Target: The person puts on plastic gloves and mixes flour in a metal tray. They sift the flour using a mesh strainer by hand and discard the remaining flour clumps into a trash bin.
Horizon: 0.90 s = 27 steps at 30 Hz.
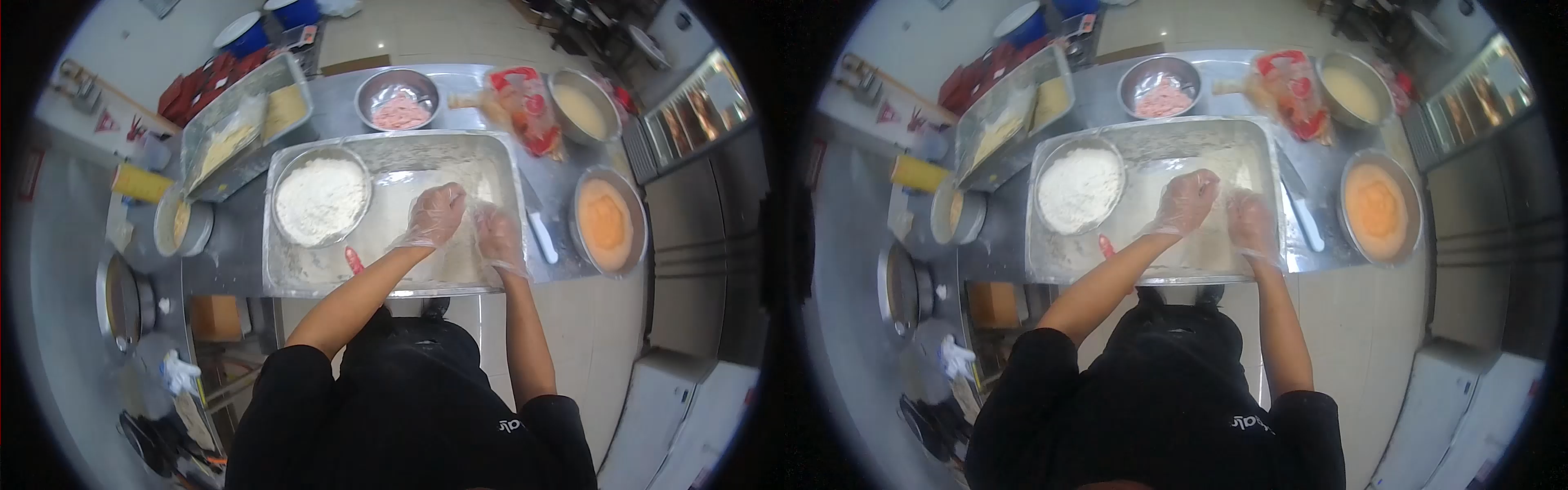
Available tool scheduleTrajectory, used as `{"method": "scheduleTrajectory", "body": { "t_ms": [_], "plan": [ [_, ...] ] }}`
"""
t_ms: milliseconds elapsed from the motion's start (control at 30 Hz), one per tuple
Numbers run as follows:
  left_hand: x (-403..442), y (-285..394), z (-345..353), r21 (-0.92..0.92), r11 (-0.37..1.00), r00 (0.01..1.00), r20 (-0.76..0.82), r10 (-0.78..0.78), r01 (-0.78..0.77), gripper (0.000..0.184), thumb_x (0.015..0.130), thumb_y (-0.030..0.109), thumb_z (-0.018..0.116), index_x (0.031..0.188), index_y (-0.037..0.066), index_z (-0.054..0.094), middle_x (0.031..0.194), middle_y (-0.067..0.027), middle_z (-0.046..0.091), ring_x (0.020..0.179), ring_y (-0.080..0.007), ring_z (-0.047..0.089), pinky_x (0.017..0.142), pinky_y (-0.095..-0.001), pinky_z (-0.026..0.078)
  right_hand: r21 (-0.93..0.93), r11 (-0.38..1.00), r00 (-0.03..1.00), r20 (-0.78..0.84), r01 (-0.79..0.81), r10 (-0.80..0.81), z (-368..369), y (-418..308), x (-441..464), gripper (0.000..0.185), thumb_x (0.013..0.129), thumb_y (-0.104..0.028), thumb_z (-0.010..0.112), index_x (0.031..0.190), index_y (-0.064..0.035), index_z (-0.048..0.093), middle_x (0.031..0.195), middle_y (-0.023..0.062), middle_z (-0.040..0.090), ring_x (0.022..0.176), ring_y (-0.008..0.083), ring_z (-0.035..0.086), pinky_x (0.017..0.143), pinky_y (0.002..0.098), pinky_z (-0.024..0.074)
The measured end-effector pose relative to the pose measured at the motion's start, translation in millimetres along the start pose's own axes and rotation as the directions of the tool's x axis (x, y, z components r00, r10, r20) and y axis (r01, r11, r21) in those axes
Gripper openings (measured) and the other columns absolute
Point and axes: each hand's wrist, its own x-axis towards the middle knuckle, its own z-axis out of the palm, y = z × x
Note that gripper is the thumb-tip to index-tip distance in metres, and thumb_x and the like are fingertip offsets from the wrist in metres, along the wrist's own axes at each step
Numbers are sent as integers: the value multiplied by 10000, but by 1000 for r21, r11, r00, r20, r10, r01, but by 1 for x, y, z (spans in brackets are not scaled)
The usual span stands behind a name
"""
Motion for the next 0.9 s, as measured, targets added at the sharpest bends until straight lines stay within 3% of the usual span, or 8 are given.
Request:
{"method": "scheduleTrajectory", "body": {
  "t_ms": [33,100,200,333,567,633,700,900],
  "plan": [
    [-4,0,-8,-8,1000,999,-34,-12,11,219,840,229,579,938,54,668,1035,-183,637,989,-319,597,863,-390,457,23,981,962,202,-191,182,1,-6,1,287,877,-211,507,1058,-35,643,1020,214,640,993,354,587,877,399,436],
    [-1,-3,-25,-29,999,992,-124,-26,23,217,846,223,581,937,46,665,1051,-186,628,986,-310,598,869,-383,455,146,989,971,240,-15,-21,36,8,13,277,871,-215,505,1025,-30,645,1008,208,643,985,337,595,865,400,442],
    [3,-29,-36,191,932,825,-434,362,-308,144,846,164,570,916,65,647,956,-169,636,918,-346,601,781,-418,473,138,985,939,312,108,-146,75,-17,12,300,901,-251,480,979,-5,632,914,195,651,944,327,603,849,401,437],
    [-18,-27,-73,2,939,838,-450,308,-344,138,839,144,605,895,36,670,942,-144,654,869,-302,626,811,-381,484,159,956,803,519,245,-292,141,-51,0,289,917,-248,468,888,7,601,757,136,646,791,274,625,738,399,461],
    [-119,-51,-162,96,900,633,-679,371,-425,88,805,75,657,864,14,678,855,-119,683,778,-244,657,729,-315,511,380,667,668,705,-641,239,141,-136,-10,275,901,-259,482,824,-26,607,733,127,650,645,237,617,623,400,469],
    [-151,-87,-178,10,959,637,-746,195,-282,85,813,63,639,873,6,657,874,-136,678,768,-257,658,700,-334,519,200,938,847,511,-283,146,149,-118,6,269,892,-260,486,807,-38,611,727,137,646,616,246,610,606,406,469],
    [-173,-120,-184,-61,986,583,-812,41,-154,70,824,57,626,864,5,652,849,-132,680,745,-252,659,687,-334,518,-222,942,924,345,250,-164,168,-70,35,259,879,-260,491,790,-52,617,722,159,638,598,275,598,605,416,467],
    [-186,-178,-174,6,995,635,-769,67,-98,53,833,65,613,847,21,636,809,-145,661,726,-307,641,665,-370,504,-274,959,961,277,66,13,111,-54,26,464,875,-371,432,809,25,663,888,288,616,883,439,592,782,505,441]
  ]
}}
